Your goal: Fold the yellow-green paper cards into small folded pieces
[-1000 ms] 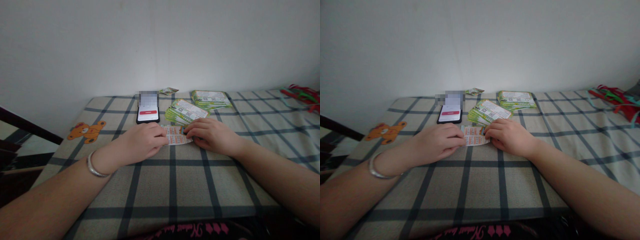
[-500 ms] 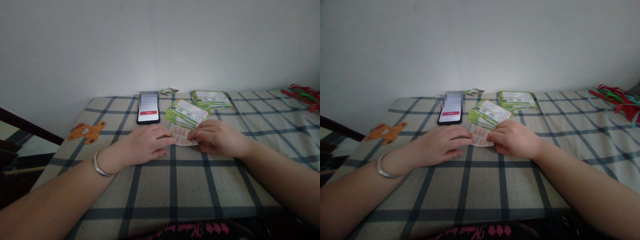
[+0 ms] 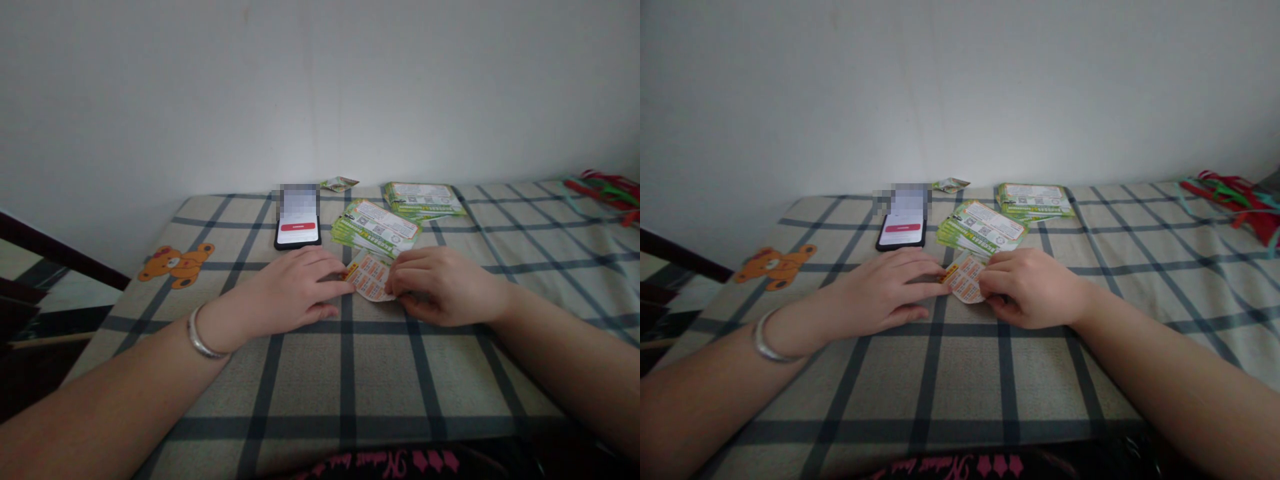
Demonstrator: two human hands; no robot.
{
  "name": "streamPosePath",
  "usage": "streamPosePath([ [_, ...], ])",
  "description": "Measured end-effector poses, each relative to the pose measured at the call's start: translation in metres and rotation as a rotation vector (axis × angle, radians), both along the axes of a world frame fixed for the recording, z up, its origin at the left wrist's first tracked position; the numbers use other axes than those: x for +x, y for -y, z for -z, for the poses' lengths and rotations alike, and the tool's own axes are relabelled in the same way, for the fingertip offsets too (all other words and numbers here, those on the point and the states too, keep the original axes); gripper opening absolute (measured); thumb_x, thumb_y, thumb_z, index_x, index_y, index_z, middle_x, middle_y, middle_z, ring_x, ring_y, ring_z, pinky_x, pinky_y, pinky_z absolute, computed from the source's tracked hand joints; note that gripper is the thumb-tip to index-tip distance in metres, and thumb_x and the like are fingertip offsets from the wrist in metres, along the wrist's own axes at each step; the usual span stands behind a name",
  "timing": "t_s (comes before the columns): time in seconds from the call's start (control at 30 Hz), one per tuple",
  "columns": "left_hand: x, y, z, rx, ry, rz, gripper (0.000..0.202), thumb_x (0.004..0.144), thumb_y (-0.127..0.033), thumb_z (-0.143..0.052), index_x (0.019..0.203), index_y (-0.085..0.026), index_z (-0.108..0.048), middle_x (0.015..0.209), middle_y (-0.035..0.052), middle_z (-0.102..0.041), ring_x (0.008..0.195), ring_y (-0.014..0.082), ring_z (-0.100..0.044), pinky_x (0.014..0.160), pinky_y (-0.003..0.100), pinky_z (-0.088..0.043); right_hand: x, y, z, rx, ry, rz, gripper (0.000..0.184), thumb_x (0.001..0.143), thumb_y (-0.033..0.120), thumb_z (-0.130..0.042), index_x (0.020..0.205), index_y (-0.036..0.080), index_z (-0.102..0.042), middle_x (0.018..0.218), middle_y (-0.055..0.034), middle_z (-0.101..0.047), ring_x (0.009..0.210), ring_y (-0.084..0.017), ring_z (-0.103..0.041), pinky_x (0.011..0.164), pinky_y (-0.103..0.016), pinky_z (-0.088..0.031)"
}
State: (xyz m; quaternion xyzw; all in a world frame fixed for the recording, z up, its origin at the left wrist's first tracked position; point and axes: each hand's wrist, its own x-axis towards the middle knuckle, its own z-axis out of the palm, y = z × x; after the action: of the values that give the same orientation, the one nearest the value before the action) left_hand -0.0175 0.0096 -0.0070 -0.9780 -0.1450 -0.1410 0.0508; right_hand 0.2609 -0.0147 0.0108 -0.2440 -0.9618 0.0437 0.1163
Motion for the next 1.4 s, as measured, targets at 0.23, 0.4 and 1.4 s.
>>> streamPosePath([
  [0.23,0.000,0.004,0.004,-0.006,-0.003,-0.060,0.037,0.091,-0.030,-0.058,0.127,-0.024,-0.058,0.122,0.0115,-0.058,0.115,0.0285,-0.052,0.097,0.048,-0.047,0.001,-0.002,0.001,-0.160,-0.102,0.039,0.011,0.089,0.021,-0.051,0.092,0.017,-0.061,0.082,-0.0043,-0.063,0.073,-0.014,-0.057,0.065,-0.027,-0.042],
  [0.4,0.000,0.006,0.003,-0.071,-0.040,-0.049,0.041,0.090,-0.026,-0.058,0.130,-0.030,-0.055,0.129,0.0100,-0.053,0.124,0.0278,-0.048,0.104,0.050,-0.043,-0.001,0.000,0.001,-0.127,-0.132,0.015,0.010,0.091,0.020,-0.050,0.093,0.017,-0.060,0.082,-0.0036,-0.064,0.073,-0.013,-0.058,0.065,-0.026,-0.042],
  [1.4,-0.002,0.001,0.001,-0.133,-0.008,-0.078,0.035,0.090,-0.025,-0.058,0.124,-0.017,-0.061,0.127,0.0114,-0.061,0.119,0.0260,-0.054,0.103,0.046,-0.046,0.003,-0.010,0.012,0.079,-0.153,0.044,0.022,0.091,0.029,-0.059,0.111,0.021,-0.062,0.117,-0.0065,-0.067,0.103,-0.018,-0.064,0.086,-0.034,-0.052],
])
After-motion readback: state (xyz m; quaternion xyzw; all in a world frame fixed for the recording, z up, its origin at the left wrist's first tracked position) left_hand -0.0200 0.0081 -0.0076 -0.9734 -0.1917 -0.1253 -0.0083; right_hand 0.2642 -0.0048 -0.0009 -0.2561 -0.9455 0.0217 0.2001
